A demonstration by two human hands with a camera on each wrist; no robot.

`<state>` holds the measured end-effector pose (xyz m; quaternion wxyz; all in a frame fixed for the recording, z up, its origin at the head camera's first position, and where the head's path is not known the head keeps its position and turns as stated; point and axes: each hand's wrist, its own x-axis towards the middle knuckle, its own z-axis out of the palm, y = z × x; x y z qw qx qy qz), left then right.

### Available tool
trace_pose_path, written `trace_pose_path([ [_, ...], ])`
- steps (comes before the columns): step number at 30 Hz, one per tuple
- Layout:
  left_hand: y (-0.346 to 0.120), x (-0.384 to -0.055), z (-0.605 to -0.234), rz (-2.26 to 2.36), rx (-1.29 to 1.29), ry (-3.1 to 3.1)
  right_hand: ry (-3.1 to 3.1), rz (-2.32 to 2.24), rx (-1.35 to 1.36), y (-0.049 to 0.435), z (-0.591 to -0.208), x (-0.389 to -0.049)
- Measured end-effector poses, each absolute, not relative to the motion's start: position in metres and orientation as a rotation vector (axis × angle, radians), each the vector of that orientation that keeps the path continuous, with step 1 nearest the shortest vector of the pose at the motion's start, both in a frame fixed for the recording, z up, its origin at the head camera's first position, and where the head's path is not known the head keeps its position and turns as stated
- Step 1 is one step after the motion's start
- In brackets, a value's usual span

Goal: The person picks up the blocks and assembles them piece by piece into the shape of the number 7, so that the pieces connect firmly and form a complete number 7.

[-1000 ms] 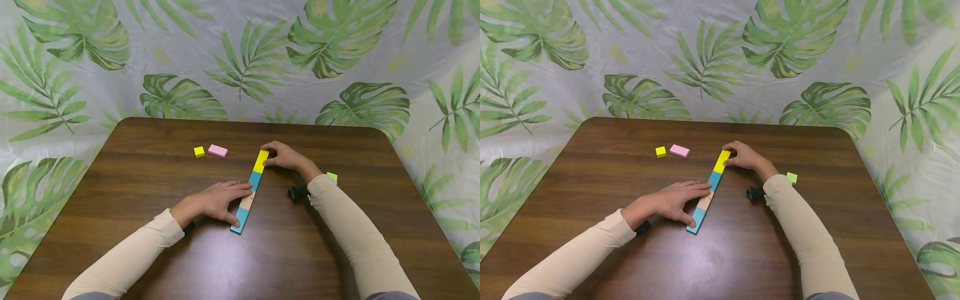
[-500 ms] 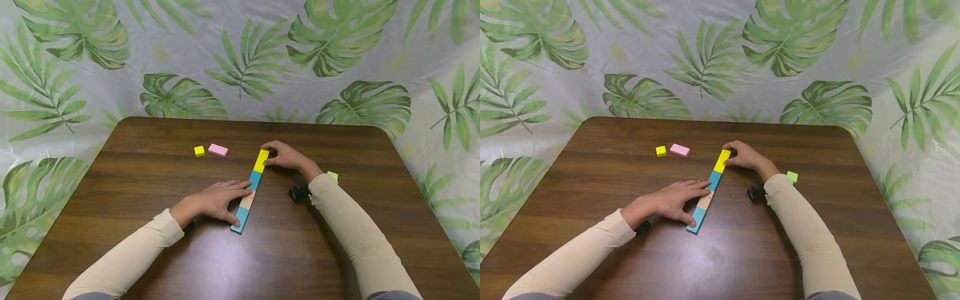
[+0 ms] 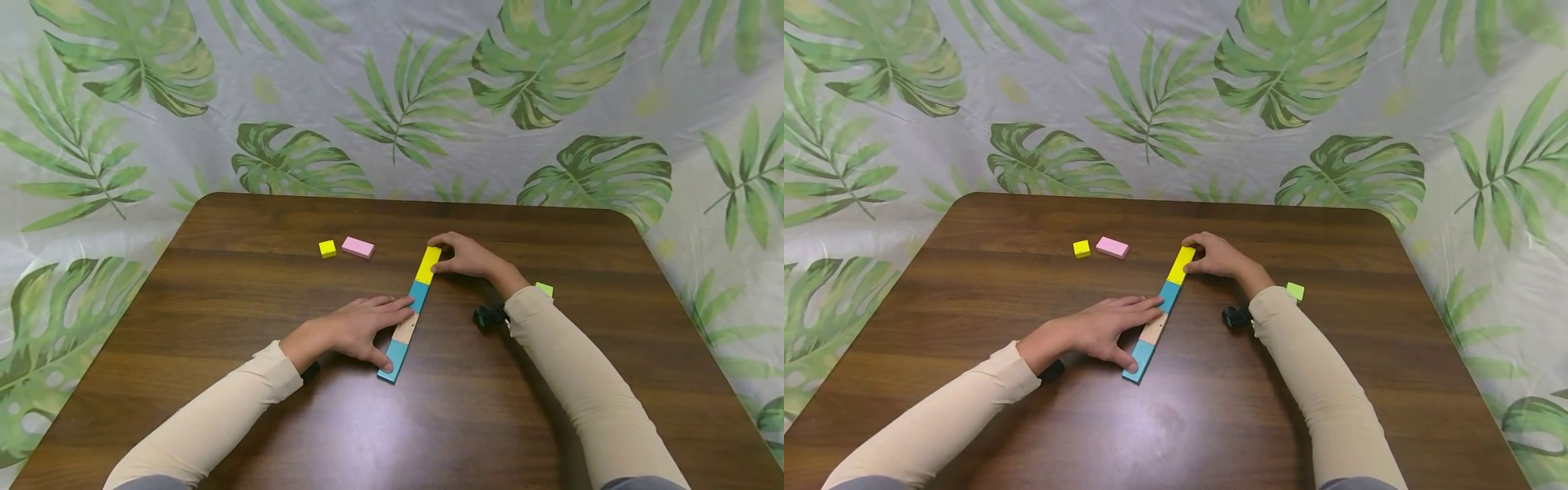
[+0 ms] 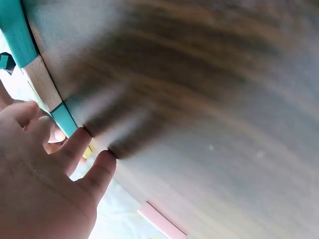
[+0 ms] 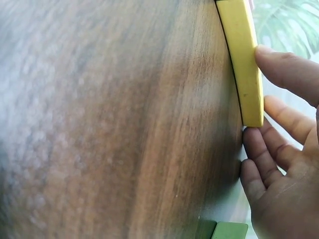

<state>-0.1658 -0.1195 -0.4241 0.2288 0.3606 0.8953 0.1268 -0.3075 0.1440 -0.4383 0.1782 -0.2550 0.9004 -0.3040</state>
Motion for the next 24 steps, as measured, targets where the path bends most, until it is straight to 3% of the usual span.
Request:
trace_pose_path([
  [24, -0.1216, -0.1661, -0.4271, 0.340, 1.007, 2.474, 2.562, -0.860, -0.732, 0.1480, -0.4371, -0.3054],
])
